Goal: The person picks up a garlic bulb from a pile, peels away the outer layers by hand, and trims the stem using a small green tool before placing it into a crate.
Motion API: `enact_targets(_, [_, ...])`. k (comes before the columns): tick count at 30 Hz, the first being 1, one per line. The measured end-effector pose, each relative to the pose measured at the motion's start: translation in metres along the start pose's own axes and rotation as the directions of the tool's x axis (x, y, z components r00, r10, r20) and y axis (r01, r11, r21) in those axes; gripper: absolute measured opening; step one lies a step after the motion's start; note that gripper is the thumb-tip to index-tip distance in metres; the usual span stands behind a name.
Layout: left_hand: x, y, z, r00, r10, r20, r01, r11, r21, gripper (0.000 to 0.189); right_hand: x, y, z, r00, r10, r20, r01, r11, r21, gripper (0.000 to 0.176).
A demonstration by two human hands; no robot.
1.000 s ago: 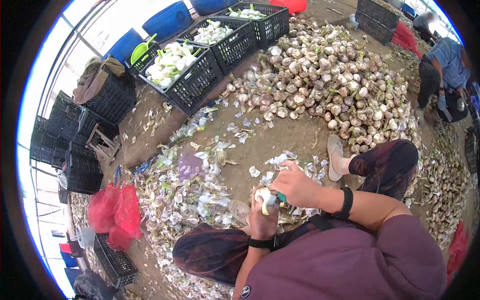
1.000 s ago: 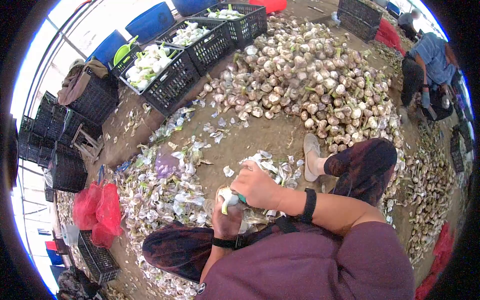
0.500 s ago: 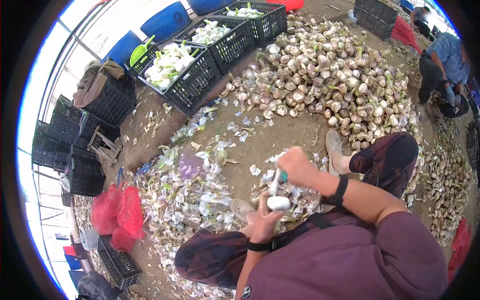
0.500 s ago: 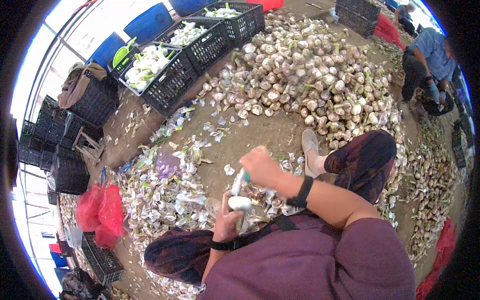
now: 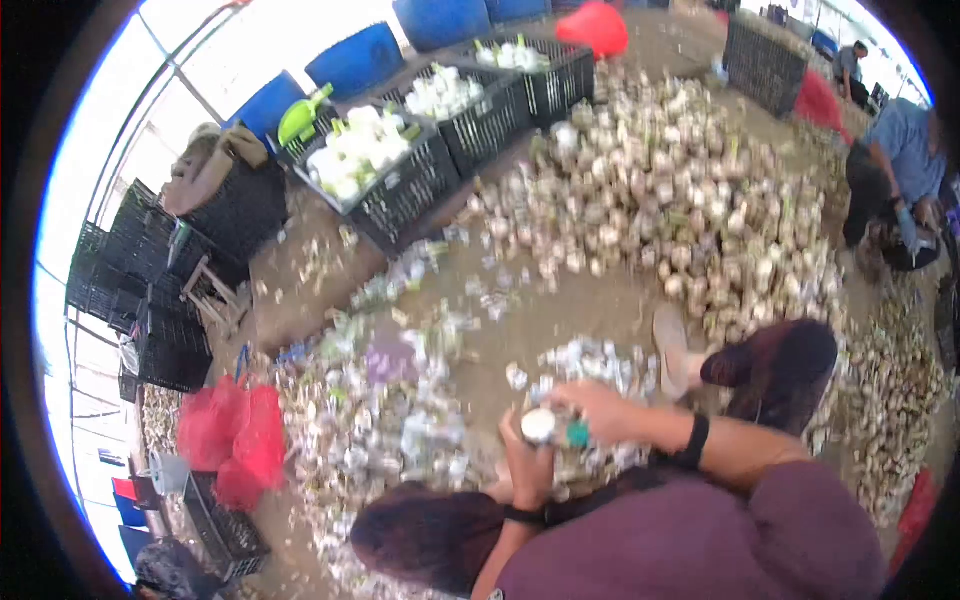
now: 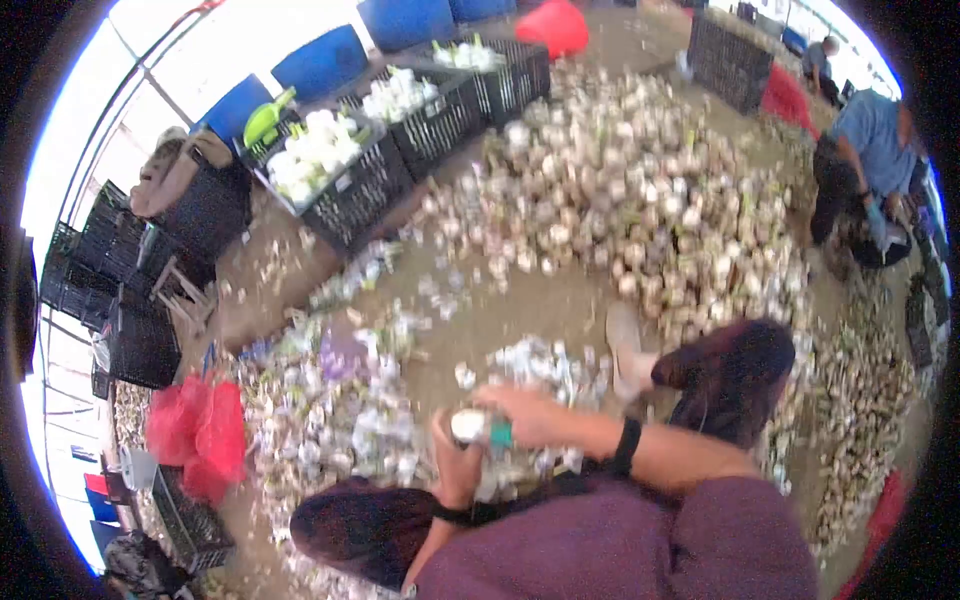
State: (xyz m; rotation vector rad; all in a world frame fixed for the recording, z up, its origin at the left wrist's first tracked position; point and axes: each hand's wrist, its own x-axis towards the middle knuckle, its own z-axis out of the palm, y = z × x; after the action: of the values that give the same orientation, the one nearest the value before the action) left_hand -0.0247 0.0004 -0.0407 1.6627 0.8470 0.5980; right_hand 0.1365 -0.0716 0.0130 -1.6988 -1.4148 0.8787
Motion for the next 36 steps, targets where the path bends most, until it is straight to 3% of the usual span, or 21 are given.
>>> enact_targets(2, [0.002, 0.008, 0.005, 0.996, 0.058, 0.073, -0.061, 0.997, 0.046, 0.072, 0.003, 0.018, 0.02, 0.998, -0.054, 0.036, 0.053, 0.998, 0.03, 0.053])
enact_targets(3, [0.0, 0.013, 0.013, 0.994, -0.094, 0.049, 0.097, 0.993, -0.062, 0.075, 0.004, 0.013, 0.018, 0.997, 0.042, 0.068, -0.046, 0.997, 0.06, 0.052])
enact_targets(5, [0.006, 0.015, 0.014, 0.994, -0.08, 0.072, 0.081, 0.997, -0.018, 0.073, 0.007, 0.016, 0.019, 0.97, 0.222, 0.101, -0.239, 0.944, 0.226, 0.048])
enact_targets(6, [0.006, 0.033, 0.016, 0.988, -0.138, 0.07, 0.149, 0.967, -0.205, 0.072, 0.008, 0.032, 0.019, 0.947, 0.3, 0.111, -0.32, 0.878, 0.357, 0.045])
enact_targets(10, [0.013, 0.008, 0.025, 0.976, -0.217, 0.014, 0.198, 0.86, -0.471, 0.071, 0.015, 0.088, -0.003, 0.726, 0.614, 0.309, -0.58, 0.306, 0.755, 0.032])
enact_targets(12, [0.015, -0.034, 0.034, 0.961, -0.277, 0.014, 0.257, 0.871, -0.418, 0.066, 0.034, 0.163, -0.023, 0.732, 0.56, 0.387, -0.536, 0.124, 0.835, 0.028])
enact_targets(13, [0.017, -0.048, 0.031, 0.982, -0.19, -0.001, 0.187, 0.971, -0.15, 0.055, 0.043, 0.191, -0.033, 0.767, 0.495, 0.407, -0.502, 0.068, 0.862, 0.027])
enact_targets(14, [0.024, -0.046, 0.035, 0.973, -0.229, 0.023, 0.228, 0.949, -0.217, 0.056, 0.07, 0.154, -0.088, 0.883, 0.412, 0.225, -0.416, 0.464, 0.782, 0.03])
enact_targets(15, [0.025, -0.04, 0.036, 0.959, -0.279, 0.051, 0.282, 0.919, -0.275, 0.058, 0.096, 0.112, -0.145, 0.954, 0.3, 0.019, -0.275, 0.846, 0.457, 0.034])
enact_targets(16, [0.02, -0.035, 0.036, 0.935, -0.345, 0.08, 0.352, 0.878, -0.324, 0.061, 0.123, 0.071, -0.201, 0.968, 0.177, -0.177, -0.165, 0.983, 0.084, 0.038])
enact_targets(18, [0.022, -0.004, 0.03, 0.932, -0.349, 0.102, 0.363, 0.877, -0.315, 0.054, 0.17, 0.022, -0.262, 0.865, 0.379, -0.328, 0.026, 0.621, 0.784, 0.043])
enact_targets(19, [0.021, -0.012, 0.029, 0.928, -0.358, 0.098, 0.371, 0.89, -0.264, 0.053, 0.195, 0.028, -0.295, 0.866, 0.324, -0.381, 0.148, 0.562, 0.814, 0.048])
enact_targets(22, [0.021, -0.004, 0.032, 0.908, -0.402, 0.116, 0.416, 0.842, -0.343, 0.051, 0.236, 0.036, -0.307, 0.821, 0.241, -0.518, 0.177, 0.755, 0.631, 0.035])
enact_targets(23, [0.023, -0.001, 0.035, 0.903, -0.413, 0.12, 0.424, 0.806, -0.412, 0.051, 0.243, 0.06, -0.295, 0.862, 0.225, -0.454, 0.032, 0.871, 0.491, 0.033])
enact_targets(25, [0.021, -0.014, 0.036, 0.912, -0.385, 0.141, 0.407, 0.81, -0.422, 0.05, 0.244, 0.122, -0.246, 0.938, 0.119, -0.326, -0.127, 0.992, -0.004, 0.032])
enact_targets(26, [0.023, -0.02, 0.037, 0.919, -0.366, 0.146, 0.392, 0.814, -0.428, 0.05, 0.226, 0.109, -0.223, 0.942, 0.278, -0.188, -0.312, 0.932, -0.183, 0.034])
enact_targets(27, [0.025, -0.016, 0.036, 0.908, -0.396, 0.138, 0.417, 0.815, -0.402, 0.049, 0.237, 0.198, -0.188, 0.968, 0.225, -0.112, -0.251, 0.846, -0.47, 0.038])
enact_targets(28, [0.026, -0.017, 0.035, 0.88, -0.451, 0.148, 0.471, 0.794, -0.384, 0.05, 0.224, 0.222, -0.169, 0.923, 0.385, -0.003, -0.336, 0.801, -0.496, 0.033])
enact_targets(33, [0.043, 0.023, 0.022, 0.642, -0.733, 0.223, 0.764, 0.636, -0.111, 0.062, 0.216, 0.277, -0.13, 0.615, 0.753, -0.233, -0.783, 0.619, -0.065, 0.047])
enact_targets(34, [0.054, 0.025, 0.024, 0.597, -0.773, 0.218, 0.799, 0.596, -0.076, 0.063, 0.221, 0.286, -0.126, 0.635, 0.727, -0.262, -0.771, 0.617, -0.156, 0.05])
enact_targets(36, [0.034, -0.032, 0.026, 0.728, -0.673, 0.129, 0.63, 0.731, 0.262, 0.063, 0.224, 0.316, -0.109, 0.675, 0.66, -0.33, -0.738, 0.587, -0.334, 0.055])
